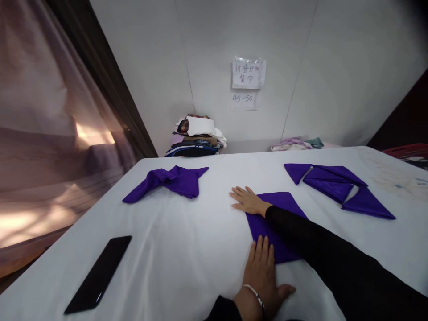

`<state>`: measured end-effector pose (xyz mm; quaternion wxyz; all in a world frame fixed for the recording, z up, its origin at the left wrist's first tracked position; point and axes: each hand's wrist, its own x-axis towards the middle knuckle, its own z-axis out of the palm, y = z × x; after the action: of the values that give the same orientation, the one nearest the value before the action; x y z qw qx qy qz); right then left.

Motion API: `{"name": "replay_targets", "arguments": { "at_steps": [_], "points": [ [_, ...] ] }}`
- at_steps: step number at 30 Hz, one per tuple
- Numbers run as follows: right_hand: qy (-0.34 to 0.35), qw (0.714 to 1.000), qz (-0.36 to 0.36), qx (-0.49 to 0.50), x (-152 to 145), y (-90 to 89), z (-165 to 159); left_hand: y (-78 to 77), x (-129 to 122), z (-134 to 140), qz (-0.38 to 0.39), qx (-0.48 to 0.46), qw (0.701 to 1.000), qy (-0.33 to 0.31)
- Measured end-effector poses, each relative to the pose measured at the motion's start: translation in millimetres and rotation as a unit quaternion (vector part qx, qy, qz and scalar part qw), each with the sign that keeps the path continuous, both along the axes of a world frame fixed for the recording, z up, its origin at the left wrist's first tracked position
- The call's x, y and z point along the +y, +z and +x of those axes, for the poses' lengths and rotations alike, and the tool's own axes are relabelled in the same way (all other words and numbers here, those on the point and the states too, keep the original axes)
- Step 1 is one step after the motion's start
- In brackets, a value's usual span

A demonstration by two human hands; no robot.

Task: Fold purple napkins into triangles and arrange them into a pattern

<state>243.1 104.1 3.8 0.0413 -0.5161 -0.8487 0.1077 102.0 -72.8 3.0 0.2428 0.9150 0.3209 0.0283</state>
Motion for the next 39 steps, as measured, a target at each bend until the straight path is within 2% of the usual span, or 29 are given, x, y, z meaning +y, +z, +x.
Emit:
{"name": "replay_targets", "arguments": {
  "at_steps": [5,8,12,16,23,26,28,30,33,36,39],
  "points": [
    [-0.025,0.999,-0.03,0.03,-20,19.8,-9,-1.9,1,0,0.019,-0.001,1.0,0.005],
    [-0.014,0.997,-0.022,0.074,-58,28.3,-10,-2.9,2,-1,0.033,0.009,0.999,0.009],
    [-0.03,0.994,-0.029,0.096,-123,26.7,6,-7.0,2,-1,0.041,0.017,0.999,0.013],
    [-0.09,0.994,-0.003,0.061,-168,14.1,36,-15.3,4,2,0.093,0.024,0.995,0.011],
    [-0.205,0.978,0.024,0.006,-193,-7.8,99,-16.5,7,3,0.149,0.046,0.988,-0.002],
    [-0.292,0.956,0.031,0.024,-206,-9.0,126,-13.0,8,3,0.152,0.054,0.987,-0.002],
    [-0.36,0.929,0.044,0.07,-218,-7.1,140,-11.5,8,3,0.151,0.058,0.987,-0.002],
    [-0.395,0.907,0.068,0.127,-230,-4.4,146,-10.3,8,3,0.146,0.057,0.988,-0.002],
    [-0.373,0.903,0.107,0.185,-248,-3.0,142,-7.3,8,3,0.149,0.047,0.988,0.002],
    [-0.289,0.929,0.135,0.19,-262,-7.7,132,-1.0,7,2,0.186,0.016,0.982,0.008],
    [-0.21,0.954,0.154,0.151,-266,-15.7,127,5.6,8,2,0.216,-0.003,0.976,0.012]
  ]
}}
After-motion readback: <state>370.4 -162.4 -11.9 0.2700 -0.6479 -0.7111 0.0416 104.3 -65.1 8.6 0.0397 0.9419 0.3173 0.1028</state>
